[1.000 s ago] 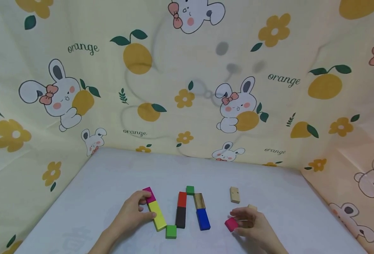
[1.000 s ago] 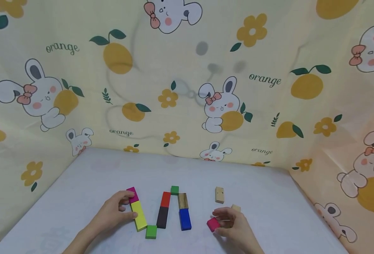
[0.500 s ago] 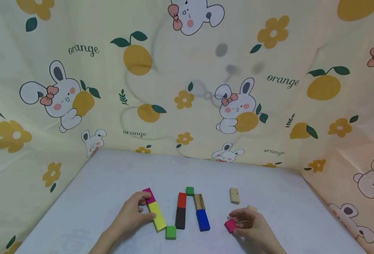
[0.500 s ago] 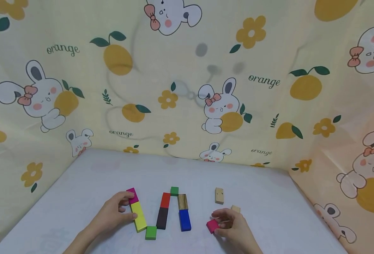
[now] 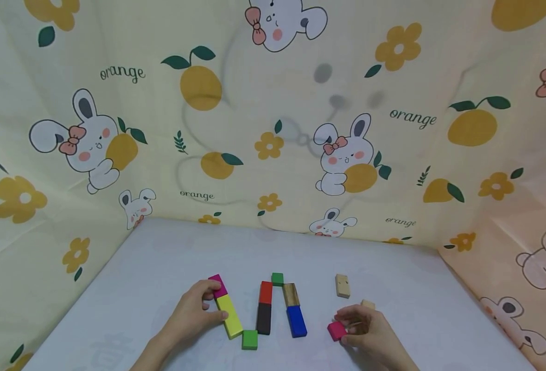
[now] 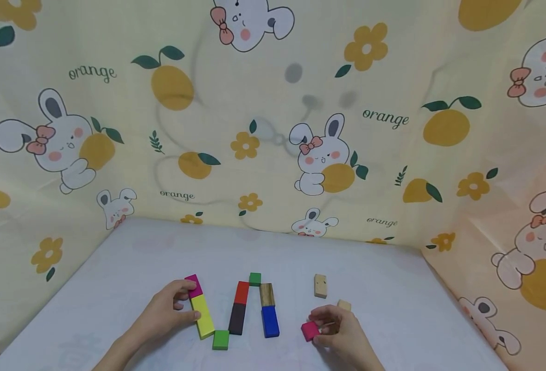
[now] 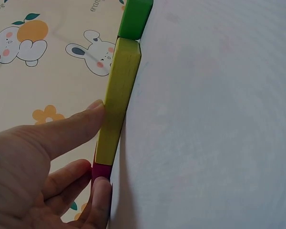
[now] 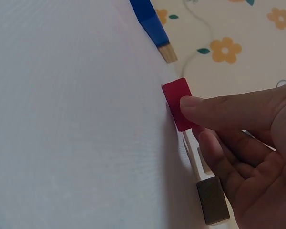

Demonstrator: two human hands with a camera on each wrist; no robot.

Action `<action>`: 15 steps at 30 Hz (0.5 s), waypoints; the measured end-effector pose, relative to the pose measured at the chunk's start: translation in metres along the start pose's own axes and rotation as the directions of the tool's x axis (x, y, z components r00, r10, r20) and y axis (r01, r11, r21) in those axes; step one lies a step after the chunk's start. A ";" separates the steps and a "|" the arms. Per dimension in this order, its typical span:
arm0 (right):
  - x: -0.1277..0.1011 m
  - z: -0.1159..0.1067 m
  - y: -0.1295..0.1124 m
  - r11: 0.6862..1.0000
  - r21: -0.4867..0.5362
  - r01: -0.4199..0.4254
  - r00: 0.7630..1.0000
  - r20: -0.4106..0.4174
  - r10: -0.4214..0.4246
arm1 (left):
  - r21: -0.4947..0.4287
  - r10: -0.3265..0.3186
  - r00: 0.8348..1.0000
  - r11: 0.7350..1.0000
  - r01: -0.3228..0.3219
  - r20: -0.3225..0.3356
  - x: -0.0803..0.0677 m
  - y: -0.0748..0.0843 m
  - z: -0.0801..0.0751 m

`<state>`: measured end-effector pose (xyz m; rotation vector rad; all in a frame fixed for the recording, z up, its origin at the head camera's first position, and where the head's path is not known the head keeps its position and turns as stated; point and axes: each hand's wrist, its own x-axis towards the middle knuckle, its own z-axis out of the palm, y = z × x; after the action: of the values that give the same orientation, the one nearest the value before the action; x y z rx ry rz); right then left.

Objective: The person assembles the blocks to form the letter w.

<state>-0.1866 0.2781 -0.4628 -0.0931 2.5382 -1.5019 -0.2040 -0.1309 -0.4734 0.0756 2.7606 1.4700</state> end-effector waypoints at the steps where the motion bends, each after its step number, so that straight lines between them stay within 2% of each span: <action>1: 0.000 0.000 0.000 1.000 -0.001 -0.001 1.000 0.001 0.001 | 0.000 0.000 1.000 1.000 0.000 0.000 0.000 0.000 0.000; 9: -0.002 0.003 -0.003 0.998 -0.049 0.038 0.999 -0.010 -0.038 | 0.007 -0.005 1.000 1.000 0.005 -0.002 0.000 0.000 0.000; 12: -0.004 0.006 -0.006 0.998 -0.034 0.052 0.998 -0.020 -0.053 | 0.008 -0.007 1.000 1.000 0.007 -0.002 0.000 0.001 0.000; 15: -0.005 0.008 -0.009 0.997 0.006 0.076 0.997 0.010 -0.076 | 0.005 -0.007 1.000 1.000 0.007 -0.001 0.000 0.001 0.000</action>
<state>-0.1808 0.2677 -0.4580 -0.1986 2.5492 -1.5310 -0.2042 -0.1304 -0.4731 0.0652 2.7624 1.4614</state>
